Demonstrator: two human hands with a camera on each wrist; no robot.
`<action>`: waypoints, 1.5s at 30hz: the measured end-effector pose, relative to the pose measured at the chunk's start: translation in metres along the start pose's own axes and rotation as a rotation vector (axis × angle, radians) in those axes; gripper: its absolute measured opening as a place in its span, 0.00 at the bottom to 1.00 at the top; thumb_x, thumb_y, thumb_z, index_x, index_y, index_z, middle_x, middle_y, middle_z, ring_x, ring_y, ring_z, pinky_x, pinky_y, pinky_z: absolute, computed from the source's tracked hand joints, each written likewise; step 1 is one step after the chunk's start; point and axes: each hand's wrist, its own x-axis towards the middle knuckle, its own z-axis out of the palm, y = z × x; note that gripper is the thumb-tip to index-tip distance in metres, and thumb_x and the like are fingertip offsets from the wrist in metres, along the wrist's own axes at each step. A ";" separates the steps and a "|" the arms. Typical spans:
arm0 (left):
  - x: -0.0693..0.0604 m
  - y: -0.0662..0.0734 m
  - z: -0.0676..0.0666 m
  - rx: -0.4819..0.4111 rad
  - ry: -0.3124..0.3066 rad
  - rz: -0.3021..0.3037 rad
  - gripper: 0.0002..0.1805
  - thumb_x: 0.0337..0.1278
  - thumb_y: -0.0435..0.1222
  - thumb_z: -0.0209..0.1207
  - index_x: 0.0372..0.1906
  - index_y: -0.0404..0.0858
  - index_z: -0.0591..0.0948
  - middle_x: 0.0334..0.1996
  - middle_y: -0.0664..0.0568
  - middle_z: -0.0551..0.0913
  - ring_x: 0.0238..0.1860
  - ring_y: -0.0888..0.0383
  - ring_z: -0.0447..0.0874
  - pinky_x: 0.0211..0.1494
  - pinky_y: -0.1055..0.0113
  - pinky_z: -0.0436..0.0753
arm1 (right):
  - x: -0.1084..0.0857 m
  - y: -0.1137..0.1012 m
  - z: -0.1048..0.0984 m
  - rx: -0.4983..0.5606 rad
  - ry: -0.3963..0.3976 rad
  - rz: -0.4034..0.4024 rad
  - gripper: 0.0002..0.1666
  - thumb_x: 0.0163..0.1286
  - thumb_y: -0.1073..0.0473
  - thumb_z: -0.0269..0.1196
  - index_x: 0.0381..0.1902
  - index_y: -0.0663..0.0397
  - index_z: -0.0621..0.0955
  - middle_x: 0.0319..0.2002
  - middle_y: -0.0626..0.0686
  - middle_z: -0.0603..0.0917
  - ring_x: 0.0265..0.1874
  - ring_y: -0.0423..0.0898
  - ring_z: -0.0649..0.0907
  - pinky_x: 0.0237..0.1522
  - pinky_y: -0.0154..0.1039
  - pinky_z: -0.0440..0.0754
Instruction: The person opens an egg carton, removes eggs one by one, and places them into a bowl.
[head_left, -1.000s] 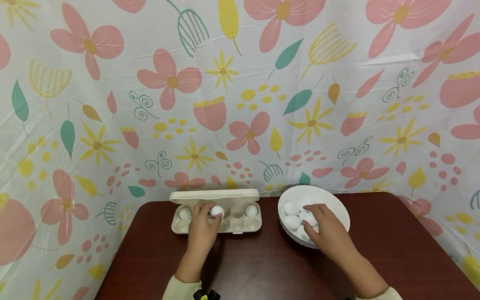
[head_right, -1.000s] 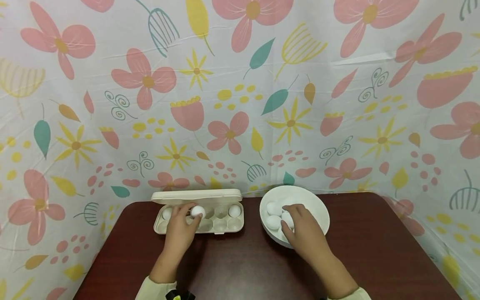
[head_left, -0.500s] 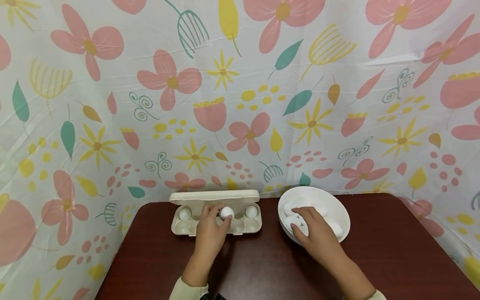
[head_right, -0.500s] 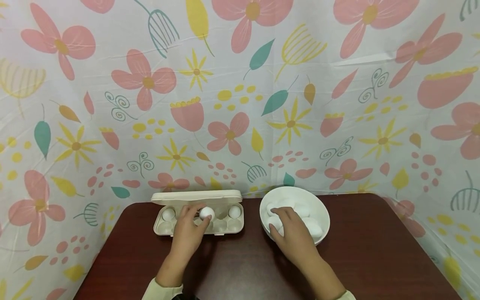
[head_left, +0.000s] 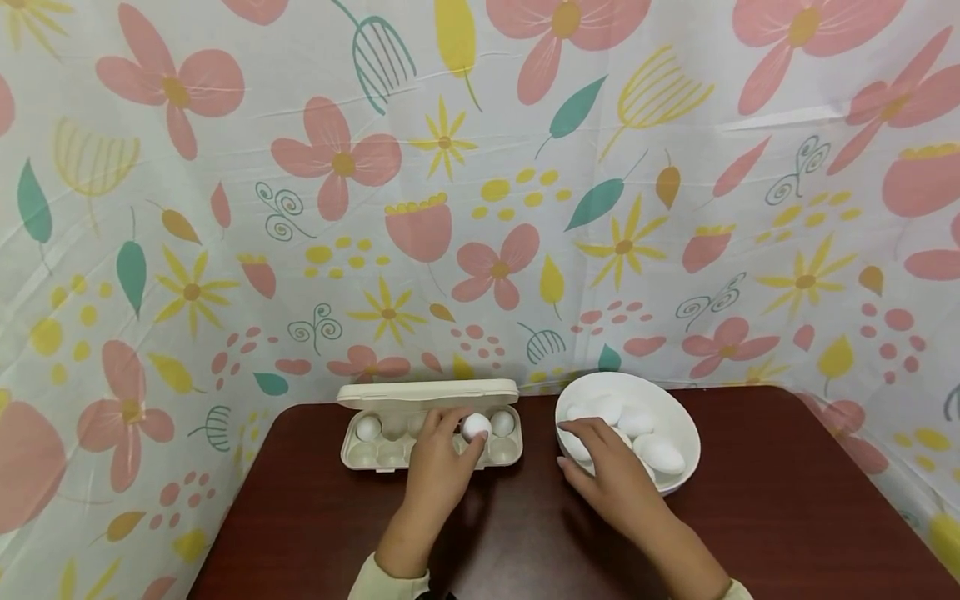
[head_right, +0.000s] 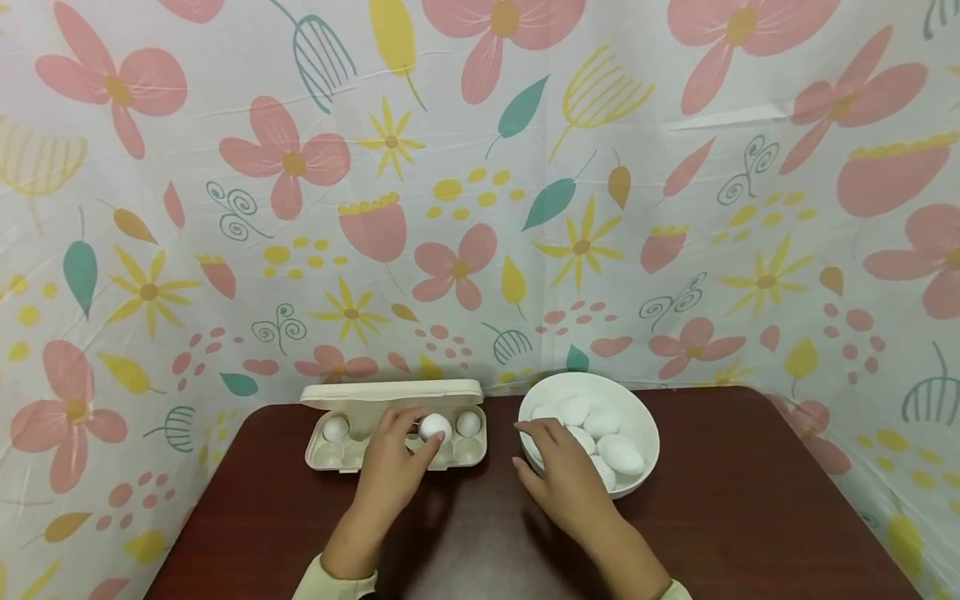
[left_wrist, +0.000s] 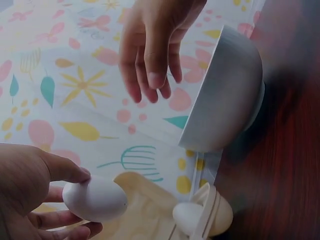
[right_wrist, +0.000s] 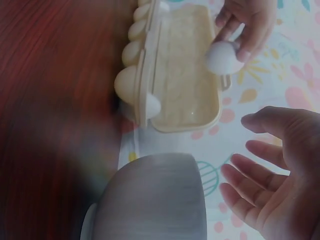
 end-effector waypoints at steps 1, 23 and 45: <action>0.000 0.001 0.001 -0.005 0.001 0.002 0.19 0.57 0.40 0.71 0.53 0.44 0.84 0.47 0.52 0.80 0.46 0.57 0.84 0.46 0.61 0.83 | 0.001 -0.001 0.001 0.005 0.002 -0.001 0.27 0.60 0.58 0.74 0.57 0.51 0.81 0.51 0.48 0.81 0.52 0.47 0.83 0.51 0.47 0.83; -0.010 0.018 0.019 -0.111 -0.160 0.023 0.20 0.59 0.42 0.70 0.56 0.42 0.84 0.47 0.54 0.82 0.46 0.56 0.84 0.38 0.73 0.79 | -0.001 -0.018 0.022 0.066 -0.024 -0.011 0.30 0.62 0.53 0.74 0.61 0.46 0.79 0.52 0.46 0.80 0.50 0.41 0.83 0.49 0.43 0.85; -0.014 0.023 0.029 -0.159 -0.236 0.046 0.19 0.61 0.43 0.69 0.55 0.44 0.84 0.48 0.53 0.83 0.46 0.56 0.84 0.43 0.71 0.83 | -0.002 -0.016 0.026 0.116 0.024 -0.081 0.31 0.56 0.58 0.77 0.57 0.51 0.80 0.50 0.47 0.81 0.48 0.39 0.82 0.52 0.25 0.75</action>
